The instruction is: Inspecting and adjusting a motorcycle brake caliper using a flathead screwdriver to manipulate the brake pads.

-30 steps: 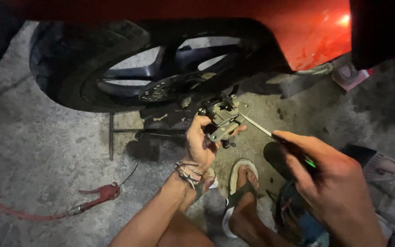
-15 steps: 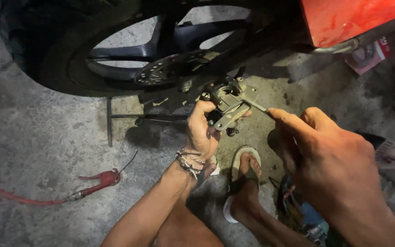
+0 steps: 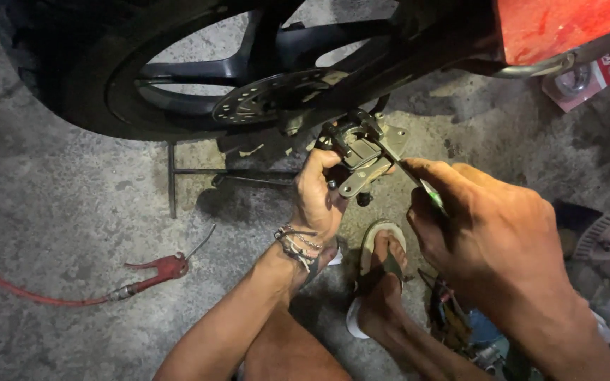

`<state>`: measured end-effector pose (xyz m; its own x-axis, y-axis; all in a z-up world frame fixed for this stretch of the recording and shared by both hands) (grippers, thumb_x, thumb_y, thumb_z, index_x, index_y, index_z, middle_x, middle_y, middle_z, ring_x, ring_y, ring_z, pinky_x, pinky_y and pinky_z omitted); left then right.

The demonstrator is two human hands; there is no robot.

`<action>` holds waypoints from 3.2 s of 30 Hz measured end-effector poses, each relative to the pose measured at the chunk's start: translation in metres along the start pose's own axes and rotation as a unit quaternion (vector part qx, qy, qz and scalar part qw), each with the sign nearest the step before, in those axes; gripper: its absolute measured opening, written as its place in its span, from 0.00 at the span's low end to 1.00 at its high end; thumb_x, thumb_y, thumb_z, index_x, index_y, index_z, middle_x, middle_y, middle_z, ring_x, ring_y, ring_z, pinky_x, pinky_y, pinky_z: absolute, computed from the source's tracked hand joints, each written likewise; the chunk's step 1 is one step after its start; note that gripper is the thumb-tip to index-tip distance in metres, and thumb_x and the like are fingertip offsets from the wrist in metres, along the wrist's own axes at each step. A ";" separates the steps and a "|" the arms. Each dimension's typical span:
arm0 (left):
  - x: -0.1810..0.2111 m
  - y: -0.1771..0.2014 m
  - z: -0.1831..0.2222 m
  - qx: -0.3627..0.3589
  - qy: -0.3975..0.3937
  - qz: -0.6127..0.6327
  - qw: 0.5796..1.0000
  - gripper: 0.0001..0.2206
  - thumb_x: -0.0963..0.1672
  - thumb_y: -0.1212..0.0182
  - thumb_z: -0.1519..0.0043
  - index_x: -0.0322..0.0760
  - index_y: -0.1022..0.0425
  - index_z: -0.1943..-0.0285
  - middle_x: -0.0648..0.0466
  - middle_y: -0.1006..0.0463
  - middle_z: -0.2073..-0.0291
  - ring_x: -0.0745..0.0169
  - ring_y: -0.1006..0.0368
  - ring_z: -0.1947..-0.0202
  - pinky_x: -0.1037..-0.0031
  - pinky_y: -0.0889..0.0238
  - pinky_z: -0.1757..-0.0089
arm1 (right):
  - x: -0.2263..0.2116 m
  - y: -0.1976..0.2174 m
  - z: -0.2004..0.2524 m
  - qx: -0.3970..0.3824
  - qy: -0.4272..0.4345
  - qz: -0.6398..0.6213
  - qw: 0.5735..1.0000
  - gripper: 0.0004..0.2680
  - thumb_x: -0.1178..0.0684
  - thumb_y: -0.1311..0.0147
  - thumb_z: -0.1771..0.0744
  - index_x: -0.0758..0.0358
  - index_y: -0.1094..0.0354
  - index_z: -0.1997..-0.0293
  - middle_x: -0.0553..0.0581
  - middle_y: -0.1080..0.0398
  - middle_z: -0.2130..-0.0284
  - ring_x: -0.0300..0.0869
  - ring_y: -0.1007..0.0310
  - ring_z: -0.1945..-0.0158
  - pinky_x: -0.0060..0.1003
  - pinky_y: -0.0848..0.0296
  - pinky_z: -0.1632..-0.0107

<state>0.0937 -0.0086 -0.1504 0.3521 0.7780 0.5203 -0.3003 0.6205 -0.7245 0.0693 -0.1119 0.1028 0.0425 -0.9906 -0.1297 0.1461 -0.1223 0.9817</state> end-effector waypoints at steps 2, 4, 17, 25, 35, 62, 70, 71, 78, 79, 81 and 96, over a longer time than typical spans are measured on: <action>0.002 -0.006 0.005 0.061 0.054 0.028 0.996 0.03 0.41 0.43 0.42 0.36 0.28 0.68 0.52 0.28 0.68 0.58 0.29 0.61 0.71 0.30 0.63 | 0.004 -0.010 -0.003 -0.027 -0.029 -0.031 0.999 0.13 0.50 0.47 0.35 0.51 0.31 0.45 0.52 0.23 0.59 0.53 0.24 0.60 0.50 0.29 0.63; -0.010 0.000 0.010 0.122 0.109 0.057 0.985 0.04 0.42 0.41 0.44 0.38 0.27 0.70 0.55 0.29 0.71 0.60 0.29 0.64 0.72 0.31 0.68 | 0.004 -0.016 -0.006 -0.054 -0.058 -0.060 0.995 0.12 0.52 0.49 0.35 0.56 0.35 0.48 0.57 0.25 0.60 0.57 0.26 0.56 0.52 0.30 0.59; 0.012 -0.026 0.012 0.042 0.109 0.039 0.992 0.06 0.43 0.40 0.49 0.36 0.24 0.66 0.54 0.23 0.73 0.59 0.30 0.74 0.73 0.37 0.73 | 0.024 -0.045 -0.012 -0.223 -0.197 -0.086 0.951 0.07 0.45 0.56 0.28 0.54 0.46 0.53 0.62 0.29 0.77 0.59 0.30 0.72 0.51 0.36 0.65; 0.016 -0.033 0.016 0.106 0.021 0.136 0.985 0.04 0.40 0.42 0.50 0.32 0.24 0.70 0.52 0.22 0.71 0.56 0.26 0.68 0.70 0.30 0.61 | 0.020 -0.036 -0.012 -0.129 -0.233 -0.212 0.940 0.12 0.50 0.51 0.31 0.43 0.27 0.41 0.48 0.20 0.65 0.40 0.40 0.79 0.36 0.38 0.69; 0.017 -0.033 0.019 0.141 0.063 0.153 0.976 0.06 0.38 0.44 0.52 0.32 0.25 0.68 0.52 0.24 0.72 0.56 0.27 0.69 0.71 0.32 0.63 | 0.012 -0.043 -0.004 0.010 -0.167 -0.301 0.939 0.13 0.56 0.49 0.31 0.55 0.27 0.40 0.54 0.21 0.50 0.33 0.24 0.55 0.28 0.28 0.53; 0.032 -0.030 0.027 0.180 0.091 0.020 0.979 0.02 0.40 0.38 0.51 0.39 0.26 0.75 0.57 0.25 0.75 0.59 0.27 0.71 0.71 0.31 0.67 | 0.010 0.002 -0.003 -0.123 -0.155 -0.144 0.970 0.17 0.55 0.40 0.35 0.42 0.23 0.39 0.50 0.19 0.68 0.37 0.25 0.74 0.33 0.27 0.69; 0.038 -0.049 0.035 0.114 0.155 0.015 0.981 0.06 0.44 0.43 0.47 0.39 0.32 0.75 0.56 0.33 0.83 0.62 0.38 0.86 0.74 0.47 0.82 | -0.003 -0.013 -0.012 -0.159 -0.185 -0.182 0.953 0.15 0.55 0.44 0.34 0.48 0.24 0.41 0.51 0.18 0.54 0.40 0.17 0.60 0.36 0.18 0.56; 0.036 -0.047 0.033 0.119 0.154 0.022 0.981 0.06 0.44 0.42 0.48 0.39 0.31 0.75 0.56 0.31 0.82 0.62 0.35 0.84 0.74 0.45 0.80 | -0.010 -0.010 -0.014 -0.128 -0.144 -0.191 0.962 0.15 0.56 0.44 0.34 0.49 0.25 0.40 0.52 0.18 0.56 0.38 0.19 0.67 0.34 0.22 0.63; 0.040 -0.054 0.034 0.100 0.152 0.024 0.983 0.13 0.44 0.42 0.48 0.42 0.39 0.84 0.57 0.39 0.91 0.67 0.46 0.92 0.74 0.59 0.86 | -0.018 -0.001 -0.016 -0.100 -0.118 -0.173 0.973 0.13 0.52 0.47 0.33 0.48 0.24 0.42 0.51 0.18 0.55 0.36 0.17 0.57 0.34 0.24 0.59; 0.034 -0.051 0.035 0.092 0.147 0.025 0.985 0.13 0.44 0.42 0.48 0.42 0.39 0.84 0.57 0.39 0.91 0.67 0.46 0.92 0.74 0.59 0.86 | -0.015 0.000 -0.016 -0.091 -0.116 -0.171 0.974 0.13 0.52 0.47 0.33 0.48 0.24 0.42 0.51 0.18 0.55 0.36 0.17 0.57 0.34 0.24 0.59; 0.034 -0.041 0.029 0.104 0.099 0.002 0.990 0.08 0.44 0.41 0.46 0.39 0.29 0.77 0.55 0.30 0.83 0.63 0.37 0.86 0.73 0.51 0.84 | -0.009 -0.002 -0.017 -0.108 -0.118 -0.089 0.983 0.14 0.47 0.46 0.34 0.37 0.23 0.43 0.51 0.18 0.62 0.49 0.17 0.62 0.45 0.26 0.63; 0.079 -0.072 0.042 -0.175 -0.336 -0.497 0.781 0.32 0.55 0.59 0.36 0.32 0.43 0.25 0.33 0.31 0.34 0.34 0.33 0.35 0.54 0.40 0.37 | -0.024 -0.031 -0.012 -0.070 -0.096 -0.176 0.977 0.15 0.47 0.51 0.34 0.41 0.27 0.41 0.53 0.18 0.56 0.54 0.19 0.54 0.47 0.25 0.57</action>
<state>0.1062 0.0128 -0.0381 -0.3231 -0.1221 0.9384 0.1262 0.9772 0.1706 0.0755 -0.0839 0.0736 -0.2195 -0.8838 -0.4132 0.2535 -0.4607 0.8506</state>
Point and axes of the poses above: each hand's wrist, its own z-axis away from the middle knuckle, its own y-axis out of the back of the hand, x = y × z, the point moved 10 cm from there along -z, towards the middle knuckle
